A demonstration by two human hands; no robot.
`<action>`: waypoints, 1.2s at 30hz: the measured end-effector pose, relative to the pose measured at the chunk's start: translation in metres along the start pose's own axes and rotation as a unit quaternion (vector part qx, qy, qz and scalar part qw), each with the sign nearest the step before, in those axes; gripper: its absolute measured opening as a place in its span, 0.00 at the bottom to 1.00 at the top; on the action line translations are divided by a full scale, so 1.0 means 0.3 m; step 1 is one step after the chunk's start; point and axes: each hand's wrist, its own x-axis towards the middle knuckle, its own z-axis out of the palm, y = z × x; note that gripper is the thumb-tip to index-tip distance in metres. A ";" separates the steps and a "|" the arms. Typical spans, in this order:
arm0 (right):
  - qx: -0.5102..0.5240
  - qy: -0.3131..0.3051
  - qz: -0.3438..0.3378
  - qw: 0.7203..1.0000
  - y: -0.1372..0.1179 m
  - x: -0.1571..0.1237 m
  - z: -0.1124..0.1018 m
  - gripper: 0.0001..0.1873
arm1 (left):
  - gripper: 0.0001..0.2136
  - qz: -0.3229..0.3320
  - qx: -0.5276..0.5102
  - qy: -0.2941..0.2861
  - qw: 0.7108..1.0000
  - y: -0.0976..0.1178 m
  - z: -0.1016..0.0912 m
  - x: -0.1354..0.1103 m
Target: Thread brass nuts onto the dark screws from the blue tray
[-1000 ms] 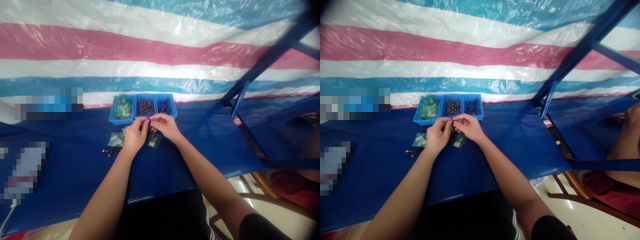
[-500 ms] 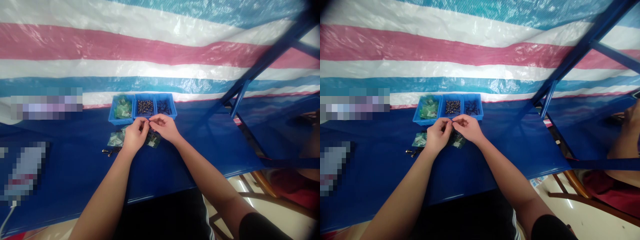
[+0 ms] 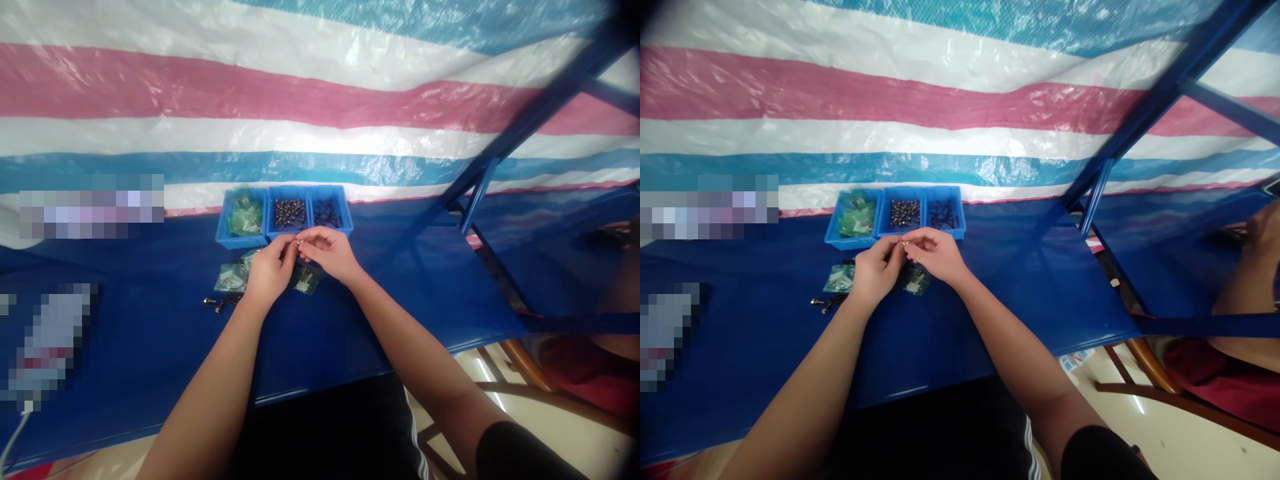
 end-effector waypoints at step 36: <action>-0.097 0.009 0.082 0.992 -0.015 0.009 -0.033 0.12 | 0.14 -0.028 0.007 0.058 0.998 0.013 -0.012 -0.004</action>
